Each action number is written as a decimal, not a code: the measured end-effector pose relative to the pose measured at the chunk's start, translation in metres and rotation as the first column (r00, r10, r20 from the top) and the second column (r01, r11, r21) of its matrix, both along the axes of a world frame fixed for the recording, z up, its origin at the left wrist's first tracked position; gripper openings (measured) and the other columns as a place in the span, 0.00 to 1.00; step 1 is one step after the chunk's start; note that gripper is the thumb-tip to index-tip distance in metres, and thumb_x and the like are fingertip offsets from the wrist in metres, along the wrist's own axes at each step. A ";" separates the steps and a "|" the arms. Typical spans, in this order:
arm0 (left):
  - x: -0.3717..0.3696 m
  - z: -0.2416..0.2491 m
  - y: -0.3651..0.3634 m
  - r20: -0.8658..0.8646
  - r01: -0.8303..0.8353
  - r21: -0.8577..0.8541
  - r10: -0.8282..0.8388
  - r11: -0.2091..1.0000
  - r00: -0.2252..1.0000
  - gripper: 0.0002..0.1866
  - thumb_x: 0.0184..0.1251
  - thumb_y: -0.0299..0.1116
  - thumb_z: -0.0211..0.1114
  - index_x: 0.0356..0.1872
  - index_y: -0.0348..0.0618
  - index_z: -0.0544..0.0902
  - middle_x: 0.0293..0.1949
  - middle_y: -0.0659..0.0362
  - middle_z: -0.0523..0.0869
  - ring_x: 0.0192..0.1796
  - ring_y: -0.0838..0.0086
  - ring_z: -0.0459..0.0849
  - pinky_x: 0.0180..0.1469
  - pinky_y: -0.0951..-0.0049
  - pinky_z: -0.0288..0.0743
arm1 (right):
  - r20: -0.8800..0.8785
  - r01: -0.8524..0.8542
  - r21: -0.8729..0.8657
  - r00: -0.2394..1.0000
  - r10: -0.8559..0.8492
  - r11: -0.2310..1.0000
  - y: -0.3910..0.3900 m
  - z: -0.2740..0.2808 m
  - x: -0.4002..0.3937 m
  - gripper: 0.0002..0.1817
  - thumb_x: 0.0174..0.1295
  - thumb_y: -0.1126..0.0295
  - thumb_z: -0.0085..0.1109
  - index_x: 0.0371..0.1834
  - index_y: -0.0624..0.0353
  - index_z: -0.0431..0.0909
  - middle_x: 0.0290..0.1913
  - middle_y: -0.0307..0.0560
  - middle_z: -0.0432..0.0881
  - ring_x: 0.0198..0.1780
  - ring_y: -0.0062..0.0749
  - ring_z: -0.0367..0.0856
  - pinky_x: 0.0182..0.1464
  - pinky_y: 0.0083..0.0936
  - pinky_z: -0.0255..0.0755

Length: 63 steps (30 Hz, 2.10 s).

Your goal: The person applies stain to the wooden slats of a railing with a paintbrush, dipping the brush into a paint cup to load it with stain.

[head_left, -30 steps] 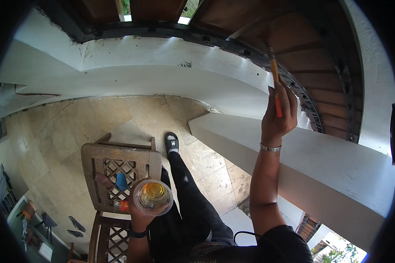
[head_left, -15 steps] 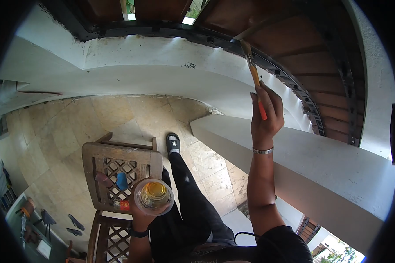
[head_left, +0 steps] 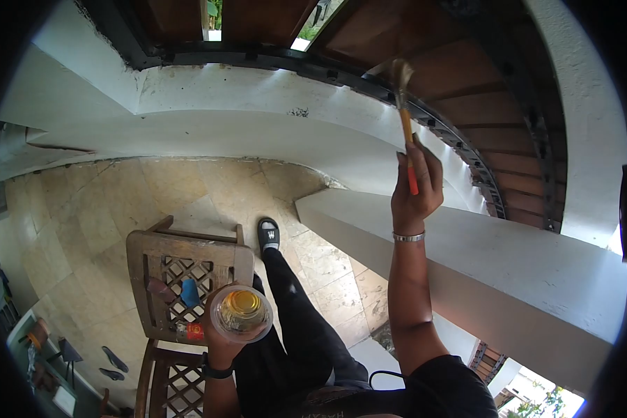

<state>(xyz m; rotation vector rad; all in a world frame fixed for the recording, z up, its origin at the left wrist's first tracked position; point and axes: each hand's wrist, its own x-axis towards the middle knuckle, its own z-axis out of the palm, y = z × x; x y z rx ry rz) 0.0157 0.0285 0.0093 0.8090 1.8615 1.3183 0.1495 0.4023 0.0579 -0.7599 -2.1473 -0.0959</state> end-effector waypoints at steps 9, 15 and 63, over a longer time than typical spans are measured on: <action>0.022 -0.029 -0.024 0.008 -0.146 0.181 0.147 0.973 0.989 0.45 0.32 0.33 0.87 0.59 0.37 0.74 0.54 0.48 0.82 0.56 0.55 0.82 0.61 0.59 0.75 | 0.067 -0.117 -0.227 0.989 0.135 0.967 -0.088 0.049 0.027 0.21 0.52 0.80 0.74 0.51 0.57 0.83 0.50 0.53 0.84 0.51 0.45 0.85 0.50 0.34 0.82; -0.013 0.049 -0.023 -0.077 -0.088 0.283 0.114 0.955 0.990 0.43 0.37 0.34 0.87 0.59 0.37 0.74 0.54 0.46 0.81 0.57 0.53 0.82 0.60 0.58 0.75 | 0.252 -0.295 -0.380 0.879 0.405 0.877 -0.181 0.071 0.061 0.21 0.57 0.70 0.72 0.56 0.50 0.82 0.53 0.49 0.83 0.51 0.43 0.84 0.48 0.35 0.82; -0.007 0.172 -0.045 -0.578 0.231 0.310 -0.009 0.922 0.816 0.39 0.46 0.30 0.80 0.64 0.42 0.74 0.63 0.52 0.78 0.68 0.55 0.73 0.70 0.58 0.68 | -0.253 -0.460 -0.466 0.888 0.384 0.756 -0.316 0.207 0.046 0.08 0.57 0.77 0.69 0.39 0.62 0.82 0.30 0.49 0.83 0.29 0.42 0.82 0.32 0.32 0.75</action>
